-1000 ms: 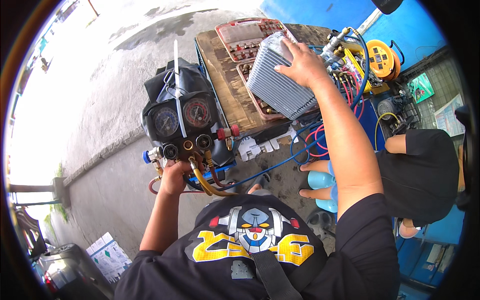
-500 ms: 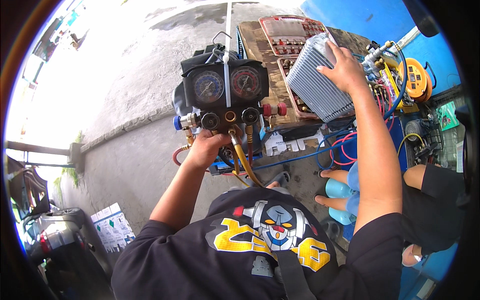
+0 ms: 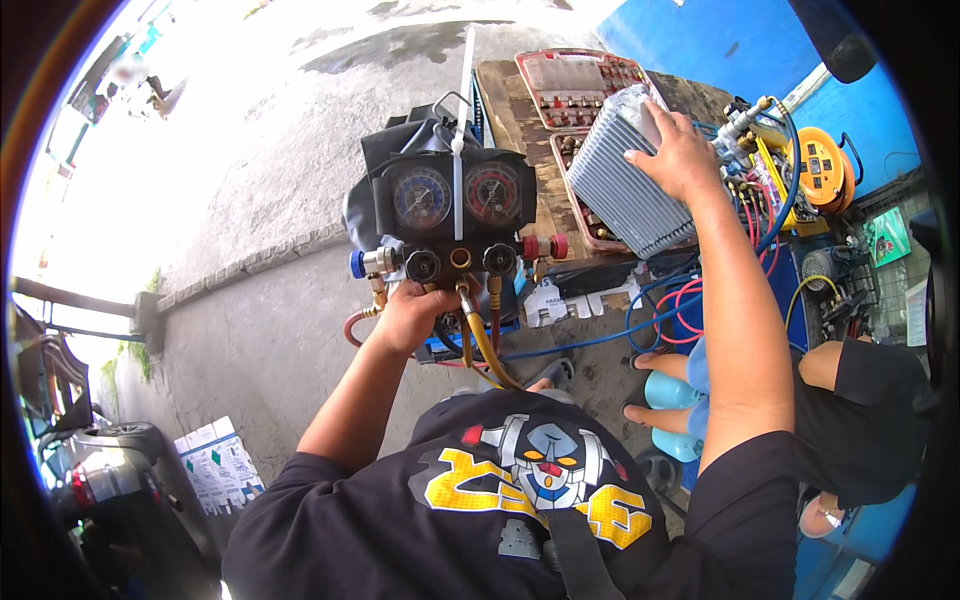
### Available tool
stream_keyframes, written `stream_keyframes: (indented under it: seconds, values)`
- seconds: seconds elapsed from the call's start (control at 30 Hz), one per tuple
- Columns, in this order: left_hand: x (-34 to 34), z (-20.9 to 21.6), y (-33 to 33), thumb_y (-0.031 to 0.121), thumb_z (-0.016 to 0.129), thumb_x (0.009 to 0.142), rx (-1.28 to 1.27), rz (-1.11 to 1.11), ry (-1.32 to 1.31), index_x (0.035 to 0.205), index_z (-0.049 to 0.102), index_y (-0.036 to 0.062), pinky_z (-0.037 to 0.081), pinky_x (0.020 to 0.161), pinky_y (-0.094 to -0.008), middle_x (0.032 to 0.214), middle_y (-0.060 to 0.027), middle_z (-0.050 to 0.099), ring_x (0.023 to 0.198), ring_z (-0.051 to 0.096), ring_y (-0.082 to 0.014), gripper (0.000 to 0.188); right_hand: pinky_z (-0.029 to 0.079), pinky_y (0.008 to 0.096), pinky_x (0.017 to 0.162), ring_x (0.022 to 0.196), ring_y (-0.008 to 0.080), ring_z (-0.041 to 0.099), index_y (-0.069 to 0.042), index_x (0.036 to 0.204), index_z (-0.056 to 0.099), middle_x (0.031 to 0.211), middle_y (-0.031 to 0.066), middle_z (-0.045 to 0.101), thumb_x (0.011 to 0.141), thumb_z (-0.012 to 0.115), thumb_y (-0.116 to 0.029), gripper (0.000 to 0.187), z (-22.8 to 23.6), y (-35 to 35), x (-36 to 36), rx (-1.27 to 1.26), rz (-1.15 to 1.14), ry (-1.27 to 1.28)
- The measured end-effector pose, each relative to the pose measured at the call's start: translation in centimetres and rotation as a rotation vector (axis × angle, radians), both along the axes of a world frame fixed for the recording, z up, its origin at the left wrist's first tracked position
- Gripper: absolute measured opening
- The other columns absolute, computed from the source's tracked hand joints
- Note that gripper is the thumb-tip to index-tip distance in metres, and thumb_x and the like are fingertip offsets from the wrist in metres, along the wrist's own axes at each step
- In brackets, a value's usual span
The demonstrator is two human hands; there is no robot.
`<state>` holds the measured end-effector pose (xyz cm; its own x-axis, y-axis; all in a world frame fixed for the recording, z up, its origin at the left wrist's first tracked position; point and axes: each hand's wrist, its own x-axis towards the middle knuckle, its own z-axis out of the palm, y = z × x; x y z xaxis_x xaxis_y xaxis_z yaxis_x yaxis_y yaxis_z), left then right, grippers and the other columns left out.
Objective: The person assembles an air conditioning manifold gauge set by connecting hoses and adapters to the gauge body. They attach a yellow hose to a refrigerant tank, connect a red hose to a quick coupler, and secure a blue hose to a valve on a radiator. The person also handles a radiator and a quick coupler during the process.
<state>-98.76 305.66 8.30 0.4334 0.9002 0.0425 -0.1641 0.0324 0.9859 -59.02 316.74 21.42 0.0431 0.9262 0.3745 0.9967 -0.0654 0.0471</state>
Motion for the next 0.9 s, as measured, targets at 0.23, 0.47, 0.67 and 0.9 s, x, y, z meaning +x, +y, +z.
stream_keyframes:
  seconds: [0.23,0.47,0.67,0.9]
  values:
    - [-0.3,-0.4,0.1,0.009,0.060,0.085,0.001,-0.043,-0.052,0.113,0.069,0.0005,0.050,0.089,-0.0319,0.104,-0.0058,0.071,0.098,0.064,-0.0154,0.030,0.036,0.0539,0.114,0.138,0.0367,0.048,-0.027,0.158,0.033,0.154,0.0166,0.043,0.082,0.073,-0.055,0.090,0.2,0.2,0.0,-0.024,0.003,0.026]
    - [0.0,-0.6,-0.4,0.020,0.067,0.089,0.051,-0.005,-0.041,0.111,0.066,-0.0015,0.055,0.081,-0.0371,0.096,-0.0106,0.071,0.088,0.069,-0.0213,0.031,0.036,0.0543,0.114,0.137,0.0374,0.048,-0.027,0.158,0.033,0.154,0.0166,0.043,0.082,0.073,-0.056,0.091,-0.1,0.2,0.1,-0.006,0.000,0.018]
    - [0.3,-0.9,-0.6,0.017,0.068,0.088,0.040,0.025,-0.113,0.112,0.066,-0.0019,0.056,0.083,-0.0375,0.101,-0.0111,0.071,0.090,0.070,-0.0217,0.031,0.036,0.0540,0.113,0.137,0.0375,0.049,-0.026,0.158,0.034,0.154,0.0166,0.044,0.082,0.073,-0.055,0.090,-0.3,0.3,0.3,0.008,0.008,0.020]
    - [-0.1,-1.4,-0.2,0.014,0.065,0.088,-0.030,0.013,-0.098,0.115,0.065,-0.0043,0.055,0.087,-0.0387,0.101,-0.0124,0.071,0.092,0.069,-0.0238,0.033,0.042,0.0528,0.108,0.133,0.0387,0.052,-0.025,0.157,0.035,0.147,0.0166,0.050,0.081,0.074,-0.054,0.090,-1.1,0.9,0.8,0.111,0.079,0.001]
